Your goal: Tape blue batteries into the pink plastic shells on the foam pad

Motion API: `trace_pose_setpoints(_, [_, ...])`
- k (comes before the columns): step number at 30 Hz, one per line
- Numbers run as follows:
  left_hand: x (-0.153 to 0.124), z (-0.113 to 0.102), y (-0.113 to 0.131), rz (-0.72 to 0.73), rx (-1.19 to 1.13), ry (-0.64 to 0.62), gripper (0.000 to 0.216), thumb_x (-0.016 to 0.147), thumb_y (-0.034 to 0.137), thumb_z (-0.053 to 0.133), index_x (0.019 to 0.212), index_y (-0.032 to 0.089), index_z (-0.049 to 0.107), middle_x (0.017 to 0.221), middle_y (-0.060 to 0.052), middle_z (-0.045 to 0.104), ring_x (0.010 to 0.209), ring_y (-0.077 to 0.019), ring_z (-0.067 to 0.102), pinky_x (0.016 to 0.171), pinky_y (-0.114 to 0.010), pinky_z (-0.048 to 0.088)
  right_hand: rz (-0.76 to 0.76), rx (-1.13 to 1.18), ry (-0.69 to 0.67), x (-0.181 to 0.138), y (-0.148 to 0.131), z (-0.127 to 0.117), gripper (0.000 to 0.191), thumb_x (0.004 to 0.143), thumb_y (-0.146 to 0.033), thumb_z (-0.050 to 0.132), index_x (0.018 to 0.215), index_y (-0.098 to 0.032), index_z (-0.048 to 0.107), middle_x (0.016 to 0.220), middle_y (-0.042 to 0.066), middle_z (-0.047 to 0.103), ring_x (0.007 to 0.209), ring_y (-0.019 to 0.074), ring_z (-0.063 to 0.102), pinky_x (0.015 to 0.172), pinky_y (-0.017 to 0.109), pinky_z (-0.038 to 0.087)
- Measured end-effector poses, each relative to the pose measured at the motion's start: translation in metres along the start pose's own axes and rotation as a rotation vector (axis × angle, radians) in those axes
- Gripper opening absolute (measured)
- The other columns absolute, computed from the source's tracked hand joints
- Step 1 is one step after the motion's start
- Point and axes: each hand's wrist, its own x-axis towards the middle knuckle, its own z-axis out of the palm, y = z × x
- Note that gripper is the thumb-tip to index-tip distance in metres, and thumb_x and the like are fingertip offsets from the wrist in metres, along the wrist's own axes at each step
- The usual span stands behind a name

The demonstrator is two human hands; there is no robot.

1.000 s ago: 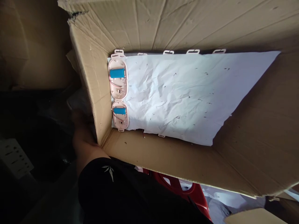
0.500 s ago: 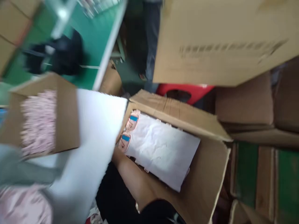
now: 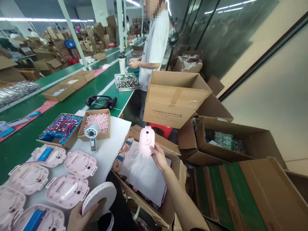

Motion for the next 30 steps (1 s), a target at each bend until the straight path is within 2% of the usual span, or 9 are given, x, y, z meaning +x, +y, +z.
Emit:
trace_pose_setpoints(2, [0.001, 0.004, 0.005, -0.041, -0.133, -0.05, 0.064, 0.051, 0.062, 0.095, 0.084, 0.011, 0.076, 0.077, -0.012, 0.076, 0.076, -0.0319, 0.072, 0.066, -0.034, 0.057, -0.052, -0.085, -0.022, 0.013, -0.016, 0.008, 0.048, 0.075, -0.051, 0.086, 0.112, -0.024, 0.07, 0.11, 0.006, 0.079, 0.093, 0.0251, 0.073, 0.081, 0.04, 0.062])
trace_pose_setpoints(6, [0.004, 0.009, 0.011, -0.195, -0.377, -0.195, 0.06, 0.053, 0.049, 0.096, 0.092, 0.01, 0.072, 0.078, -0.011, 0.077, 0.067, -0.0236, 0.069, 0.06, -0.028, 0.051, -0.157, -0.226, -0.058, 0.037, -0.037, 0.027, 0.05, 0.077, -0.056, 0.079, 0.113, -0.023, 0.067, 0.109, 0.008, 0.078, 0.091, 0.0249, 0.074, 0.08, 0.041, 0.063])
trace_pose_setpoints(11, [0.013, 0.006, 0.005, -0.248, -0.461, -0.401, 0.067, 0.055, 0.049, 0.096, 0.104, 0.009, 0.072, 0.099, -0.016, 0.079, 0.083, -0.0267, 0.074, 0.07, -0.03, 0.055, -0.279, -0.541, -0.073, 0.069, -0.057, 0.049, 0.045, 0.092, -0.05, 0.059, 0.125, -0.02, 0.063, 0.118, 0.011, 0.077, 0.1, 0.0258, 0.073, 0.085, 0.043, 0.063])
trace_pose_setpoints(15, [0.016, 0.004, -0.002, -0.213, -0.414, -0.434, 0.072, 0.053, 0.053, 0.096, 0.104, 0.008, 0.073, 0.098, -0.017, 0.079, 0.081, -0.0262, 0.072, 0.069, -0.03, 0.054, -0.422, -0.94, -0.079, 0.083, -0.078, 0.071, 0.043, 0.097, -0.028, 0.048, 0.136, -0.013, 0.062, 0.133, 0.018, 0.072, 0.12, 0.0311, 0.067, 0.108, 0.052, 0.053])
trace_pose_setpoints(19, [0.016, 0.003, -0.008, -0.156, -0.362, -0.467, 0.066, 0.056, 0.052, 0.093, 0.102, 0.008, 0.075, 0.092, -0.015, 0.078, 0.077, -0.0257, 0.07, 0.066, -0.029, 0.052, -0.611, -1.344, -0.205, 0.077, -0.102, 0.096, 0.052, 0.095, -0.01, 0.045, 0.145, -0.014, 0.061, 0.156, 0.017, 0.058, 0.144, 0.0339, 0.05, 0.124, 0.054, 0.034])
trace_pose_setpoints(24, [0.018, 0.001, -0.014, -0.075, -0.322, -0.527, 0.066, 0.048, 0.05, 0.095, 0.096, 0.008, 0.078, 0.087, -0.013, 0.077, 0.079, -0.0264, 0.068, 0.071, -0.03, 0.052, -0.781, -1.708, -0.335, 0.071, -0.125, 0.124, 0.055, 0.102, -0.009, 0.037, 0.154, -0.013, 0.055, 0.165, 0.015, 0.048, 0.15, 0.0361, 0.039, 0.123, 0.059, 0.028])
trace_pose_setpoints(30, [0.019, 0.001, -0.015, -0.011, -0.309, -0.556, 0.074, 0.041, 0.059, 0.097, 0.093, 0.009, 0.081, 0.085, -0.013, 0.077, 0.08, -0.0283, 0.067, 0.076, -0.033, 0.053, -0.898, -1.973, -0.355, 0.076, -0.144, 0.141, 0.054, 0.106, -0.014, 0.034, 0.157, -0.017, 0.051, 0.163, 0.016, 0.049, 0.148, 0.036, 0.041, 0.116, 0.058, 0.035])
